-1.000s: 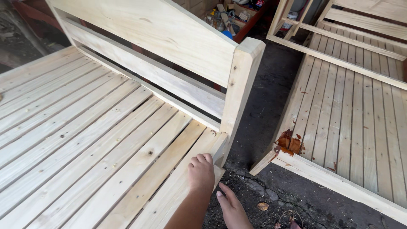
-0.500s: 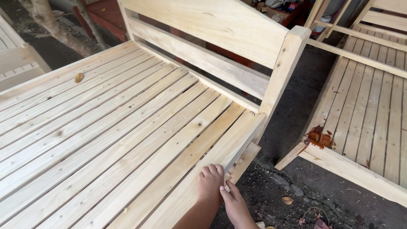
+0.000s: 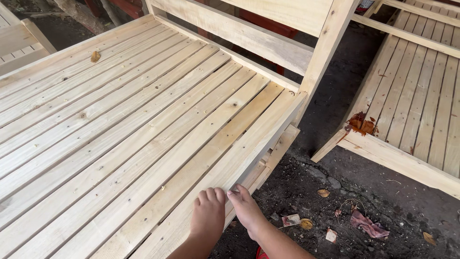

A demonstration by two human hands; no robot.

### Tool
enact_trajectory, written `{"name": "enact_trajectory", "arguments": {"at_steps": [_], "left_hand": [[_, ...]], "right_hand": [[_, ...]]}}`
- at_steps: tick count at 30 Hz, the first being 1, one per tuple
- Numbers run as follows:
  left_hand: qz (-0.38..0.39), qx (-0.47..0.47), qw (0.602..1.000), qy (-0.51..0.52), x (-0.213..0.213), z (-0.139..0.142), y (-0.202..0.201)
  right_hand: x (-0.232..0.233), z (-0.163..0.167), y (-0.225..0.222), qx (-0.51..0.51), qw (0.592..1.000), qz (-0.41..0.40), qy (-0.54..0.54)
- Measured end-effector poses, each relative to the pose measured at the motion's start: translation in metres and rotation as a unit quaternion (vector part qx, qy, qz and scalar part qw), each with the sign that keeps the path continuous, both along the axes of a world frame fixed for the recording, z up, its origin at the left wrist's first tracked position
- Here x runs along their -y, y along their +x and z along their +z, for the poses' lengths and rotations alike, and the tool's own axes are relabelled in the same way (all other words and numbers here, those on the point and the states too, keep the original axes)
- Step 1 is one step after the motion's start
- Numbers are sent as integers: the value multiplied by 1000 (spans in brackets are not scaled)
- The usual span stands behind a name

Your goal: The person sands the edges and slats of a wooden slatted furniture frame using pieces of sandpaper, running the paper along the wood by hand. They move around the frame, reposition the sandpaper pieces, and run their hands over the sanded surfaces between passes.

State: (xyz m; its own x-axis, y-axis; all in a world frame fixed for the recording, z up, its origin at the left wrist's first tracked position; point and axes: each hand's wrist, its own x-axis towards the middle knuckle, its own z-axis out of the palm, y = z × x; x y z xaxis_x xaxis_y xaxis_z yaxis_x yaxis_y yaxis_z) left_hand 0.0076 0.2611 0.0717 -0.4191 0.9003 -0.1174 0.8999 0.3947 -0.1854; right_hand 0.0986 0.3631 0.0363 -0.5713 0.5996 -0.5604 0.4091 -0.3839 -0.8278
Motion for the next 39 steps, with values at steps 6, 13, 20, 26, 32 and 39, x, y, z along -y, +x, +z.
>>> {"name": "enact_trajectory", "arguments": {"at_steps": [6, 13, 20, 26, 32, 39], "left_hand": [[29, -45, 998, 44, 14, -35, -1], [28, -19, 997, 67, -63, -40, -1], [16, -44, 997, 64, -194, -32, 3], [11, -92, 993, 71, -339, -26, 9], [28, -79, 991, 109, -450, -14, 18], [42, 16, 996, 83, -465, -2, 18]], "right_hand": [[-10, 11, -3, 41, 998, 37, -25], [-60, -5, -6, 45, 991, 117, -38], [-172, -38, 31, 58, 997, 33, 35], [-291, -35, 81, 50, 998, -39, 17], [-359, -23, 117, 36, 994, -79, -63], [-366, -24, 116, 4, 998, -65, -22]]}}
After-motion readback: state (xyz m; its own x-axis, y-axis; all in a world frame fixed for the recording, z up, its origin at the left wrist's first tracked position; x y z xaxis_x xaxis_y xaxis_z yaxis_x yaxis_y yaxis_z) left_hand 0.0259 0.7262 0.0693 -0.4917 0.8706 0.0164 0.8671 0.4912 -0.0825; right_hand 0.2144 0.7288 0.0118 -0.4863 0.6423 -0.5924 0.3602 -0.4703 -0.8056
